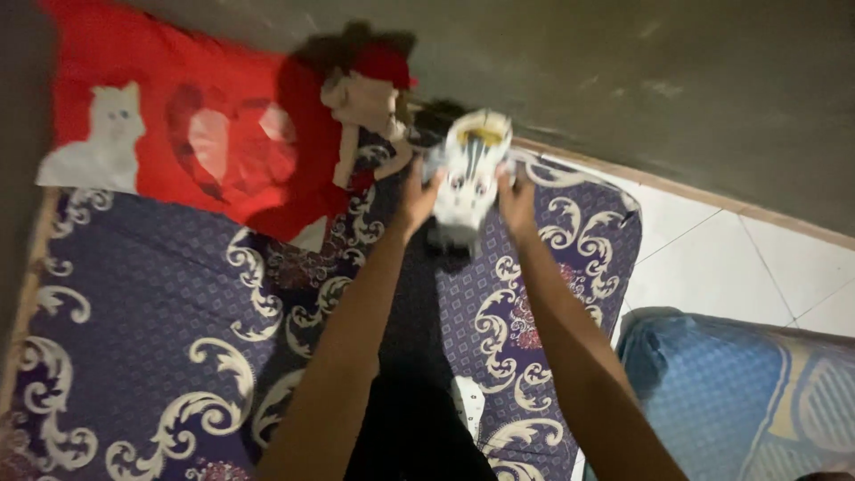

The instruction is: Tidying up a room and folding a striped blanket on a mattress.

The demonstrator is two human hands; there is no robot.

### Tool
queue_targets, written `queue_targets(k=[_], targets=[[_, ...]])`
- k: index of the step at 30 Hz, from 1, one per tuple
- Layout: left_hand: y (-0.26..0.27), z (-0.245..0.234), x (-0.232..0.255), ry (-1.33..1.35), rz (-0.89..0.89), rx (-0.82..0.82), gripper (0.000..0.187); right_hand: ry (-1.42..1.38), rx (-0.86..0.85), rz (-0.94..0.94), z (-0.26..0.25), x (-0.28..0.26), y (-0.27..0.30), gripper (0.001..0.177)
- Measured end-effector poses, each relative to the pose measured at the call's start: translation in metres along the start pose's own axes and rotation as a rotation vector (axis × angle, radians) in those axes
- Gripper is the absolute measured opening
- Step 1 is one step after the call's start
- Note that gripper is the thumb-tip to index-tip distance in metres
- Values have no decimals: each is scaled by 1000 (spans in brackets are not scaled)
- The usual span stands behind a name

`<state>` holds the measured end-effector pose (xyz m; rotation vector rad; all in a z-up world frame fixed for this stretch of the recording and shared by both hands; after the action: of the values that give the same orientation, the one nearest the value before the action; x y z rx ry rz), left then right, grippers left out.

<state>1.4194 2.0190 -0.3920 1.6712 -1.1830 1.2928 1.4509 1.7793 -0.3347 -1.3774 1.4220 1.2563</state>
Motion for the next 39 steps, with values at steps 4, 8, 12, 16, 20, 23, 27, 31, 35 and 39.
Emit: queue_targets(k=[4, 8, 12, 16, 20, 23, 27, 31, 35, 39], targets=[[-55, -4, 68, 192, -189, -131, 59, 0, 109, -227, 10, -14, -68, 47], [-126, -1, 3, 121, 216, -13, 51, -150, 146, -165, 43, 8, -104, 48], [-148, 1, -26, 38, 328, 37, 48, -330, 146, -69, 64, 41, -125, 51], [-151, 11, -52, 0, 367, 125, 49, -248, 69, 130, 70, 40, -128, 58], [-140, 8, -30, 25, 177, 106, 55, -291, -12, 106, 65, 35, -124, 57], [-126, 2, -17, 104, 116, 85, 57, -310, -60, 217, 56, 16, -108, 58], [-95, -11, -10, -26, 152, 158, 57, -239, -32, 327, 40, 15, -88, 64], [-31, -24, 18, -325, 374, 230, 47, -163, -53, 382, 15, 13, -39, 62], [49, -47, 70, -128, 189, 148, 54, 43, -103, 382, -31, 0, 37, 41], [111, -54, 138, -306, -49, 70, 59, 198, -139, 102, -98, 8, 95, 28]])
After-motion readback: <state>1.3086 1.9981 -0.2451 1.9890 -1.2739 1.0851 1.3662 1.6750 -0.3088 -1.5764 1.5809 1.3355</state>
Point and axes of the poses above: each hand's wrist, its own y-axis away from the middle knuckle, its own z-axis out of the palm, x = y × z, the point moved 6 cm from there along -y, towards the middle knuckle, and after that the axes turned 8 degrees about y, right-handed, at the moved point
